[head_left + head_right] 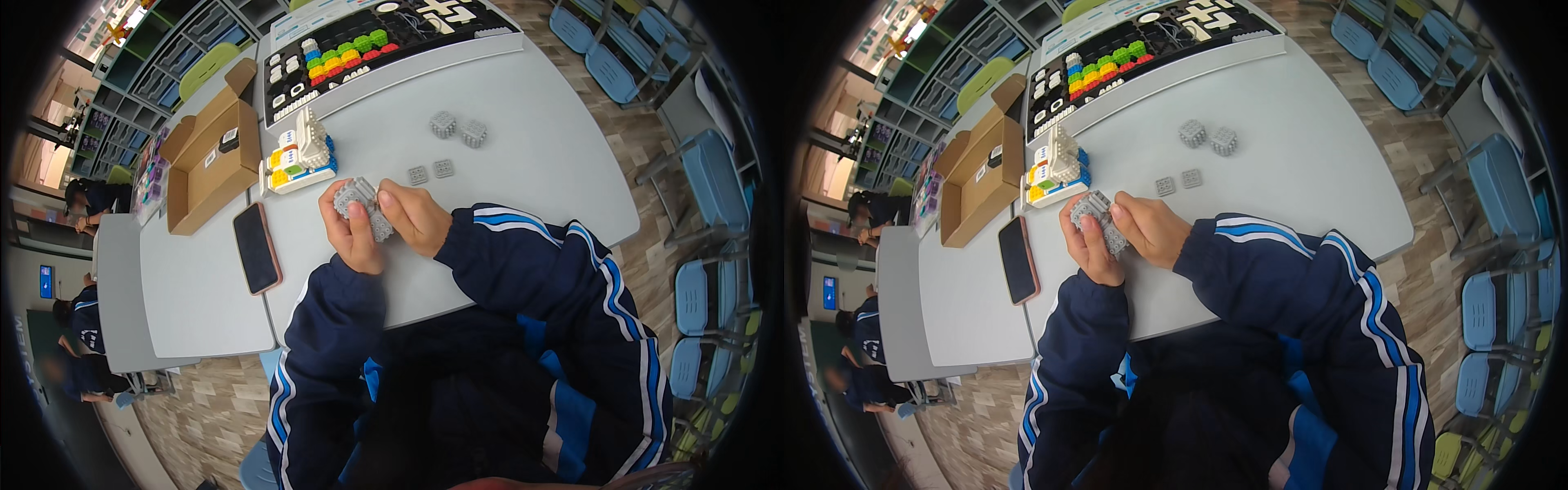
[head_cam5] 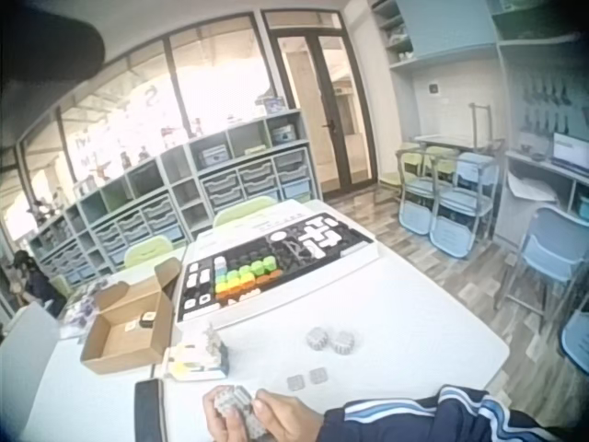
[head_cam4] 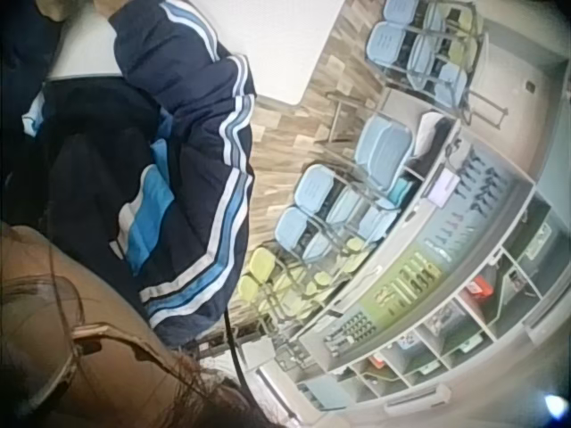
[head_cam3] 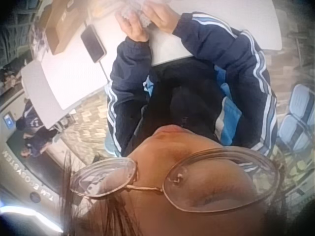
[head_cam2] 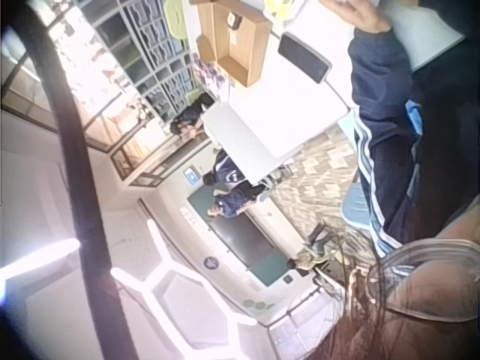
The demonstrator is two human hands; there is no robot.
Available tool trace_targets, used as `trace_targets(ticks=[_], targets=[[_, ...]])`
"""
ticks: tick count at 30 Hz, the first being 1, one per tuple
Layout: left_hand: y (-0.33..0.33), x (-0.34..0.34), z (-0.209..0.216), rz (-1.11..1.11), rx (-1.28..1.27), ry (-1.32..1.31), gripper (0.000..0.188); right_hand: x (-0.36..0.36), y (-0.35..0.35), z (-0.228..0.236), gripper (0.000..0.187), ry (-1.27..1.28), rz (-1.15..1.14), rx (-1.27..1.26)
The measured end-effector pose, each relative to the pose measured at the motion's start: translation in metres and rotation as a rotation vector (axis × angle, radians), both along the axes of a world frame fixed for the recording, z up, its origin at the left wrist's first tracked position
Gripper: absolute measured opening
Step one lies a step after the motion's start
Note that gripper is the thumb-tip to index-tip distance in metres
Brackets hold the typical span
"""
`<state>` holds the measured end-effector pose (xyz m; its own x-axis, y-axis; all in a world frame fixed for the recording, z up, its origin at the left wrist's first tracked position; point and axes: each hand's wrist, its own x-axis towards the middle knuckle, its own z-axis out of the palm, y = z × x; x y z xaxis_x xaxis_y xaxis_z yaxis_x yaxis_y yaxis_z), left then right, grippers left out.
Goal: The person assembles small gray and white interlocking building blocks into a compact structure on a table. They repeatedly pick up pieces, connect them, and occasionally disassemble and reassemble sections. A partially built yellow and white block model is also handled and repositioned.
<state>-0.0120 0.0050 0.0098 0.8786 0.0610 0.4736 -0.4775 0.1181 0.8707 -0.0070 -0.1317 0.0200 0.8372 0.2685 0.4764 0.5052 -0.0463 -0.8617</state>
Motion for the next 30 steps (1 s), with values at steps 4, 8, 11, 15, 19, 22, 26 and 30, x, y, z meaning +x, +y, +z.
trace_targets(ticks=[4,8,11,15,19,22,26,30], targets=[[0.011,0.001,0.0,0.0,-0.065,0.006,0.044,0.01,-0.007,-0.002,0.035,0.287,-0.041,0.29],[0.012,0.005,0.005,0.009,-0.073,0.071,0.051,0.025,-0.019,0.008,0.039,0.309,-0.216,0.367],[0.005,0.004,0.006,-0.008,-0.044,0.058,0.047,0.048,-0.035,-0.005,0.035,-0.034,-0.435,-0.095],[0.007,0.004,0.0,-0.023,0.018,-0.037,0.043,0.051,-0.039,-0.019,0.025,-0.126,-0.487,-0.61],[0.006,0.0,0.002,-0.006,0.174,-0.077,0.04,0.047,-0.038,-0.015,0.023,-0.215,-0.557,-0.574],[0.006,0.0,0.002,0.01,0.21,-0.056,0.039,0.042,-0.033,-0.007,0.023,-0.268,-0.571,-0.38],[0.0,0.003,0.0,0.019,0.239,-0.004,0.038,0.026,-0.025,0.006,0.024,-0.04,-0.248,-0.089],[0.0,0.0,0.002,0.019,0.31,-0.039,0.039,0.011,-0.011,0.002,0.029,0.028,-0.071,-0.058]])
